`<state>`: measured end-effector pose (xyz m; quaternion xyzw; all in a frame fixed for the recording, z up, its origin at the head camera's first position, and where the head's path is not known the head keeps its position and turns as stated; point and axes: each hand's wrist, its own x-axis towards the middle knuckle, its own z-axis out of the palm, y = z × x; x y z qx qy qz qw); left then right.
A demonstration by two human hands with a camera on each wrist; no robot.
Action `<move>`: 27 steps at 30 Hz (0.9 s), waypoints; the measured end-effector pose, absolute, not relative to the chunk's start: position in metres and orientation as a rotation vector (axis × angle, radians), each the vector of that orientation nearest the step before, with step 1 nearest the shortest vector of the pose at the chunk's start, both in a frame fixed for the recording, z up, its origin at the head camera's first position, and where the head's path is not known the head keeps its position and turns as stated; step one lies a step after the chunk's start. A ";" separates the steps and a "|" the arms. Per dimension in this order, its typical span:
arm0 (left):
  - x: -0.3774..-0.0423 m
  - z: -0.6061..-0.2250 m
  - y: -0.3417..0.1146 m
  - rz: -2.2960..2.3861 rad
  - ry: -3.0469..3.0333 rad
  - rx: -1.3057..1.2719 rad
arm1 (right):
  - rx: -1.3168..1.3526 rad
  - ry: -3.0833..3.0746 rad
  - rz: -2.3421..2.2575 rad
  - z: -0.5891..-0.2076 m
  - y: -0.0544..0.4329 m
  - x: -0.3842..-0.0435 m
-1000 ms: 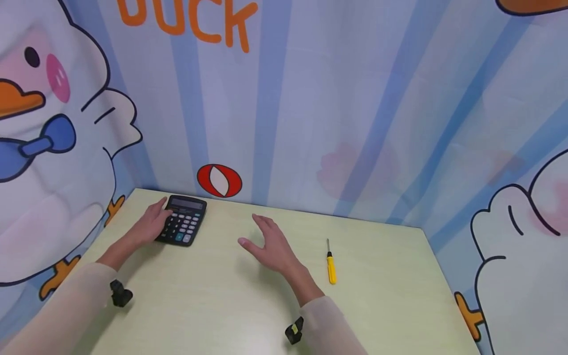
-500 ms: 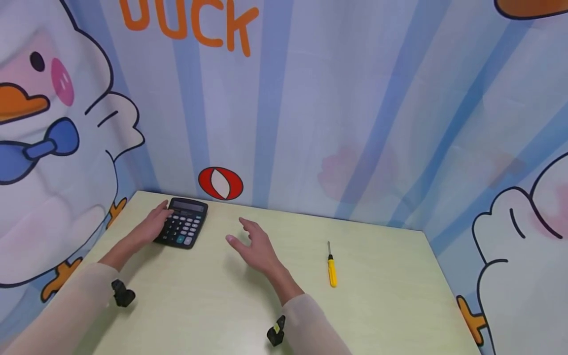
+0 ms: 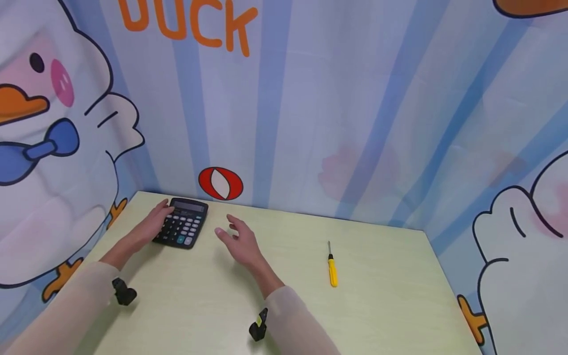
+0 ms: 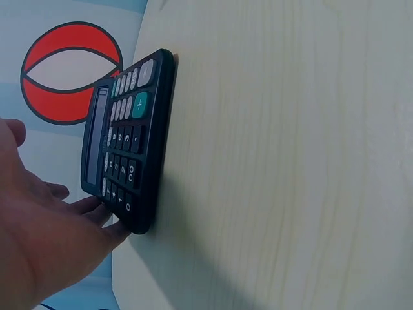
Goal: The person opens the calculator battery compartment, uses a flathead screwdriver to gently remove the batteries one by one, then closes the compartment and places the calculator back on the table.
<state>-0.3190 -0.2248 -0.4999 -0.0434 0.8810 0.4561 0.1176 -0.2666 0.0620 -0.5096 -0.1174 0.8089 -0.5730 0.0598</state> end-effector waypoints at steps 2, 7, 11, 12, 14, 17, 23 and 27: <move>-0.320 -0.500 -0.224 1.339 2.580 -0.133 | -0.331 2.417 -1.771 -0.512 0.058 -0.267; -0.322 -0.501 -0.221 1.346 2.581 -0.114 | -0.246 2.325 -1.850 -0.520 0.051 -0.265; -0.321 -0.501 -0.220 1.336 2.580 -0.117 | -0.203 2.213 -1.945 -0.526 0.044 -0.262; -0.321 -0.501 -0.219 1.338 2.576 -0.125 | -0.194 2.178 -1.973 -0.527 0.042 -0.262; -0.320 -0.500 -0.219 1.349 2.568 -0.143 | -0.177 2.100 -2.036 -0.529 0.036 -0.261; -0.319 -0.498 -0.219 1.368 2.555 -0.163 | -0.152 1.985 -2.108 -0.529 0.025 -0.260; -0.317 -0.497 -0.221 1.377 2.545 -0.166 | -0.118 1.939 -2.135 -0.527 0.007 -0.257; -0.316 -0.496 -0.222 1.386 2.542 -0.171 | -0.083 1.926 -2.159 -0.527 0.001 -0.258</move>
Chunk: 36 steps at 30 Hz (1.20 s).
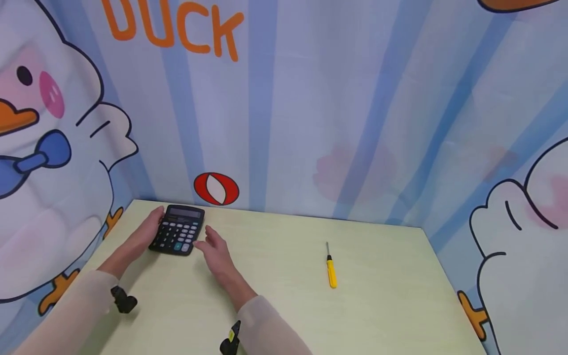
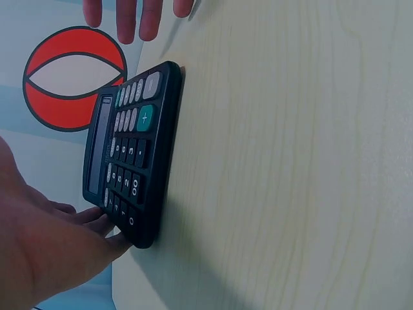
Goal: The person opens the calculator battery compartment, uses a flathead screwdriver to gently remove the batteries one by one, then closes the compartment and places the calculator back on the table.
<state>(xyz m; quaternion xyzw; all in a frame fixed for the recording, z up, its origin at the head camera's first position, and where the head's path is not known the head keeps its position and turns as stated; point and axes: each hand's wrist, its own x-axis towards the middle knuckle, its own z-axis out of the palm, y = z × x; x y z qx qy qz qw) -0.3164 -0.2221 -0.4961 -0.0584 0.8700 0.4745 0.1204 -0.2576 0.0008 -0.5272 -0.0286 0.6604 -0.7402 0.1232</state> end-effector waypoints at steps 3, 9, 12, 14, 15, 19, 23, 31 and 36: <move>-0.316 -0.497 -0.222 1.380 2.559 -0.178 | -0.050 1.888 -2.180 -0.527 -0.001 -0.257; -0.315 -0.495 -0.221 1.403 2.575 -0.198 | -0.005 1.796 -2.207 -0.524 -0.002 -0.255; -0.315 -0.494 -0.219 1.413 2.567 -0.214 | -0.004 1.774 -2.205 -0.525 -0.004 -0.254; -0.315 -0.494 -0.219 1.416 2.562 -0.228 | -0.013 1.767 -2.197 -0.527 -0.006 -0.253; -0.315 -0.495 -0.219 1.417 2.558 -0.231 | -0.018 1.765 -2.191 -0.527 -0.007 -0.252; -0.316 -0.495 -0.218 1.405 2.539 -0.262 | -0.018 1.745 -2.187 -0.527 -0.010 -0.251; -0.316 -0.493 -0.217 1.381 2.530 -0.285 | -0.007 1.723 -2.192 -0.527 -0.012 -0.252; -0.314 -0.489 -0.219 1.388 2.510 -0.300 | -0.023 1.707 -2.194 -0.527 -0.017 -0.254; -0.315 -0.490 -0.219 1.403 2.462 -0.326 | 0.002 1.697 -2.193 -0.526 -0.019 -0.256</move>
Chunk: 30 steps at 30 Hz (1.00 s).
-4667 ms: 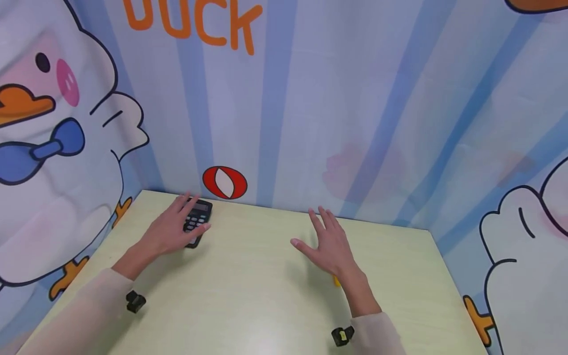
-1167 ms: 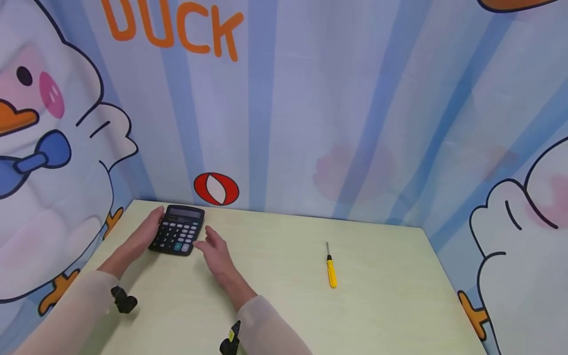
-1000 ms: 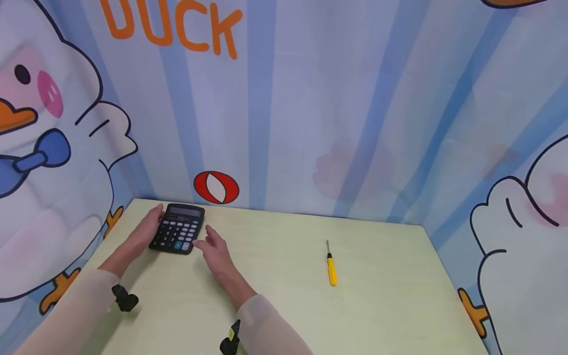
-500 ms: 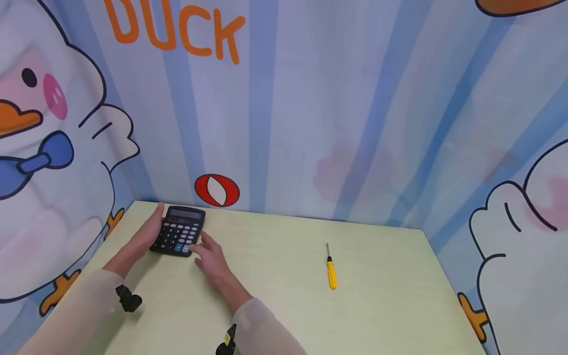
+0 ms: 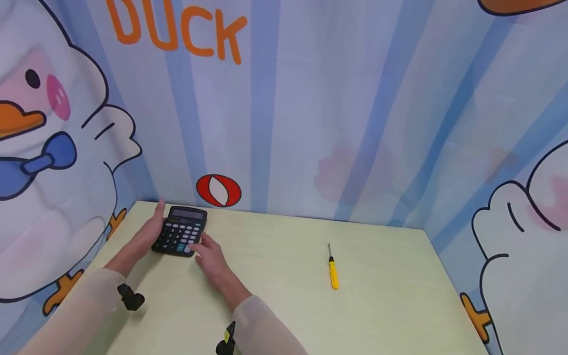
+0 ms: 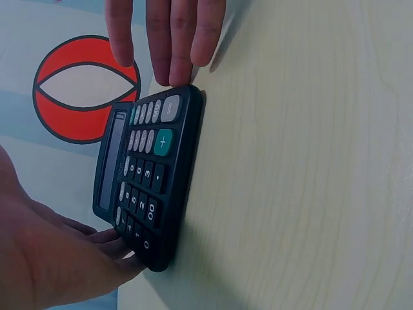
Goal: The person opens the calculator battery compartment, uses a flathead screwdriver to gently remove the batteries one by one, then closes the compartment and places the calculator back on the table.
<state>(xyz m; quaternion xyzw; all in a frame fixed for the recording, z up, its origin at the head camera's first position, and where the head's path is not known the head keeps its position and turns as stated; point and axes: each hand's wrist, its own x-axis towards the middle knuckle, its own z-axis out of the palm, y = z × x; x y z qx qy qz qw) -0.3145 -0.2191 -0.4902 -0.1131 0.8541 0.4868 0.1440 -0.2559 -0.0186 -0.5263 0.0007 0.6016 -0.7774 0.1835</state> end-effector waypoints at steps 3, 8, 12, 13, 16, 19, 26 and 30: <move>-0.314 -0.490 -0.218 1.415 2.440 -0.334 | 0.004 1.669 -2.200 -0.527 -0.019 -0.257; -0.312 -0.489 -0.217 1.433 2.422 -0.324 | 0.003 1.646 -2.222 -0.530 -0.018 -0.257; -0.312 -0.486 -0.215 1.436 2.414 -0.320 | 0.017 1.640 -2.247 -0.530 -0.017 -0.256; -0.311 -0.485 -0.215 1.435 2.411 -0.318 | 0.024 1.634 -2.252 -0.529 -0.016 -0.256; -0.311 -0.483 -0.212 1.442 2.407 -0.317 | 0.035 1.631 -2.266 -0.527 -0.013 -0.255; -0.310 -0.479 -0.208 1.462 2.415 -0.300 | 0.056 1.629 -2.281 -0.524 -0.009 -0.255; -0.304 -0.466 -0.193 1.517 2.462 -0.284 | 0.069 1.654 -2.360 -0.516 0.005 -0.260; -0.301 -0.460 -0.183 1.530 2.516 -0.259 | 0.055 1.644 -2.398 -0.514 0.016 -0.261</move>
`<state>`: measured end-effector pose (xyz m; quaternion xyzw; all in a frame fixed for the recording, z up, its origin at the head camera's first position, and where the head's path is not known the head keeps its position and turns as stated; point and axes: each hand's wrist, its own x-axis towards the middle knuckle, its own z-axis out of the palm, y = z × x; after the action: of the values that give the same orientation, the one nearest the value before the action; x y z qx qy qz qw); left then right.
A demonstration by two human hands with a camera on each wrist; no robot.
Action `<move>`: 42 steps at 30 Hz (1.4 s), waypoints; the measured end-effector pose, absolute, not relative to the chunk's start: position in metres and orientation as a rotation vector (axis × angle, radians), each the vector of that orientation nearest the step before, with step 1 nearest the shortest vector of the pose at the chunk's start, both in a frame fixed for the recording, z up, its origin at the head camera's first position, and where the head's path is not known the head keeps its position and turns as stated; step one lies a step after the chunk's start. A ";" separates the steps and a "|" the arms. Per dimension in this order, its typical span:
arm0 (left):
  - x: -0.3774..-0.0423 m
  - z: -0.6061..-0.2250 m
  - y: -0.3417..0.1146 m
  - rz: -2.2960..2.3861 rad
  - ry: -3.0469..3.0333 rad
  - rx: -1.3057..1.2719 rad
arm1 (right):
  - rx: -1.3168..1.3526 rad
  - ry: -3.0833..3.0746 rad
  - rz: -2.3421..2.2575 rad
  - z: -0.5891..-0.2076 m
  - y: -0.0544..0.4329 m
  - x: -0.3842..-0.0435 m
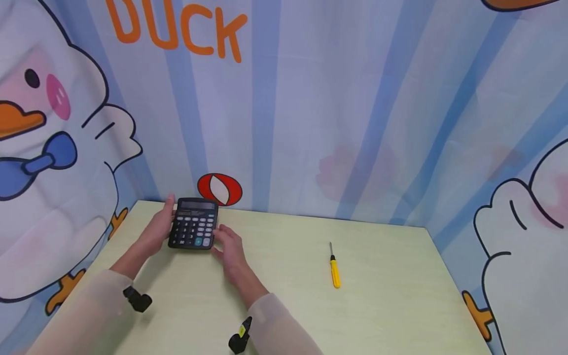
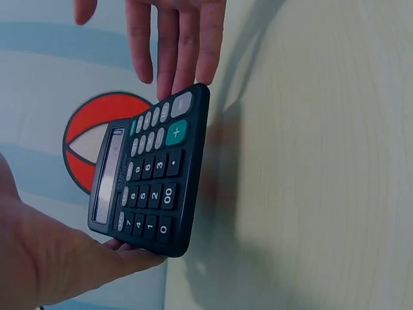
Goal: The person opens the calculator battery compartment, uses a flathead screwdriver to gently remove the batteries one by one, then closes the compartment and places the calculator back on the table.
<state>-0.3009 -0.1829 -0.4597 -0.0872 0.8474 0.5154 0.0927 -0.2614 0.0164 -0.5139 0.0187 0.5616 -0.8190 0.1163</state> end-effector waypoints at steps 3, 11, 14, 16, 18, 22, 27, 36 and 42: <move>-0.297 -0.454 -0.175 1.570 2.533 -0.242 | 0.045 1.659 -2.406 -0.513 0.026 -0.261; -0.289 -0.444 -0.152 1.755 2.519 -0.215 | 0.048 1.707 -2.408 -0.507 0.052 -0.267; -0.287 -0.441 -0.145 1.797 2.526 -0.206 | 0.044 1.740 -2.386 -0.503 0.060 -0.269; -0.285 -0.440 -0.141 1.812 2.545 -0.202 | 0.047 1.756 -2.367 -0.500 0.065 -0.269; -0.284 -0.440 -0.137 1.822 2.564 -0.199 | 0.049 1.770 -2.354 -0.499 0.069 -0.270; -0.283 -0.444 -0.129 1.839 2.590 -0.182 | 0.054 1.791 -2.332 -0.498 0.078 -0.270; -0.284 -0.451 -0.119 1.885 2.600 -0.144 | 0.085 1.811 -2.321 -0.498 0.088 -0.271; -0.282 -0.458 -0.091 1.901 2.718 -0.149 | 0.130 1.868 -2.277 -0.493 0.102 -0.271; -0.281 -0.460 -0.078 1.927 2.655 -0.225 | 0.174 1.857 -2.303 -0.489 0.110 -0.271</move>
<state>-0.2813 -0.0780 -0.4599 -0.0681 0.8052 0.5844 -0.0735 -0.2708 0.1102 -0.4888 0.0584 0.6241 -0.7741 0.0889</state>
